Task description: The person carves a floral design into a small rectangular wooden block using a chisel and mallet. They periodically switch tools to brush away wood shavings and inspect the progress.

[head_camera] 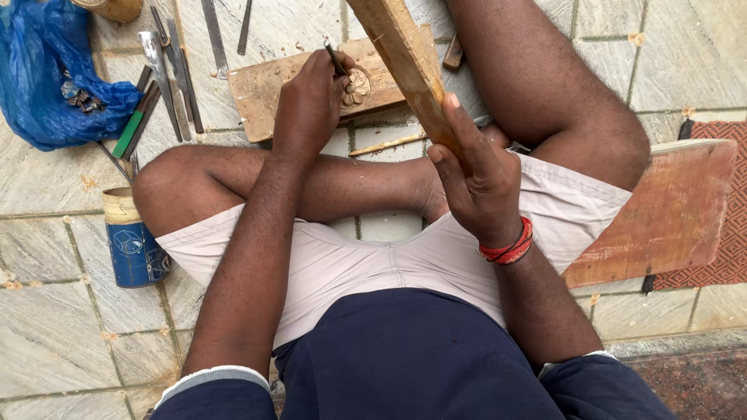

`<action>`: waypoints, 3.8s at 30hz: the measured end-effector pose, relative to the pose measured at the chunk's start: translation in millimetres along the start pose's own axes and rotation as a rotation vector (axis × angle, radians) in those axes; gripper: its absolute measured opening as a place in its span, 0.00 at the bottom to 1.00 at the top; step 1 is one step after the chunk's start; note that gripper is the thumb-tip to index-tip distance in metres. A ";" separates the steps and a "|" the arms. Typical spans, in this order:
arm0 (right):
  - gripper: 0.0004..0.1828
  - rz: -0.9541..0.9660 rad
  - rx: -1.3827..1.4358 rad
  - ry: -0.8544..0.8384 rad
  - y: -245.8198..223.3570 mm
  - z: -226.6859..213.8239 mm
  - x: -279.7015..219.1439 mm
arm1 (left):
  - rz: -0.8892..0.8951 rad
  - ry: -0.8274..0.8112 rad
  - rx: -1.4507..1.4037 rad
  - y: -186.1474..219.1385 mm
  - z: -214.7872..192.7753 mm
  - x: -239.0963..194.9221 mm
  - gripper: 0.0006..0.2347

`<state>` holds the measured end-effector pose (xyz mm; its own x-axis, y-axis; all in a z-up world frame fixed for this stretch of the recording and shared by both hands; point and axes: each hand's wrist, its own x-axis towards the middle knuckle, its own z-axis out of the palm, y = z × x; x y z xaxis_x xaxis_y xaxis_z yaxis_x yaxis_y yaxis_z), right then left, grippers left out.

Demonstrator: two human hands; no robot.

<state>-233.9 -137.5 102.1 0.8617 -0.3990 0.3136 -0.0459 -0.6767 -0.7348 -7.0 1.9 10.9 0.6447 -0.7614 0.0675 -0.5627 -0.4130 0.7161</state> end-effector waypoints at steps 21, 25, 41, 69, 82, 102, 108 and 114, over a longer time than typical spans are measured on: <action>0.31 0.075 -0.131 -0.069 -7.0 18.5 4.3 | 0.277 -0.025 0.439 0.6 11.1 -3.2 0.08; 0.30 0.044 0.036 0.022 8.2 21.4 -5.7 | 0.440 -0.012 0.646 0.0 19.3 -6.2 0.08; 0.34 0.595 0.527 0.203 44.0 27.8 7.0 | -0.093 0.280 0.705 -140.0 -33.9 54.3 0.07; 0.35 0.482 0.581 0.199 43.7 35.4 0.5 | -0.459 -0.381 0.539 -13.2 -42.8 -10.7 0.49; 0.36 0.443 0.599 0.216 39.4 33.3 -8.7 | -0.442 -0.234 0.627 -13.9 -18.4 -20.1 0.60; 0.34 0.360 0.512 0.148 -3.8 19.0 -26.8 | -0.496 -0.325 0.724 -22.8 -10.1 -8.7 0.61; 0.35 0.329 0.561 0.236 17.5 25.2 -28.2 | -0.685 -0.394 0.704 -6.6 9.8 13.1 0.44; 0.35 0.449 0.450 0.220 20.4 32.1 -21.1 | -0.574 -0.585 0.322 -38.3 -36.1 14.5 0.41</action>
<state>-236.8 -123.0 61.2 0.6827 -0.7307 -0.0007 -0.1197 -0.1110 -0.9866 42.5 24.7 9.5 0.5542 -0.4908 -0.6723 -0.4085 -0.8641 0.2941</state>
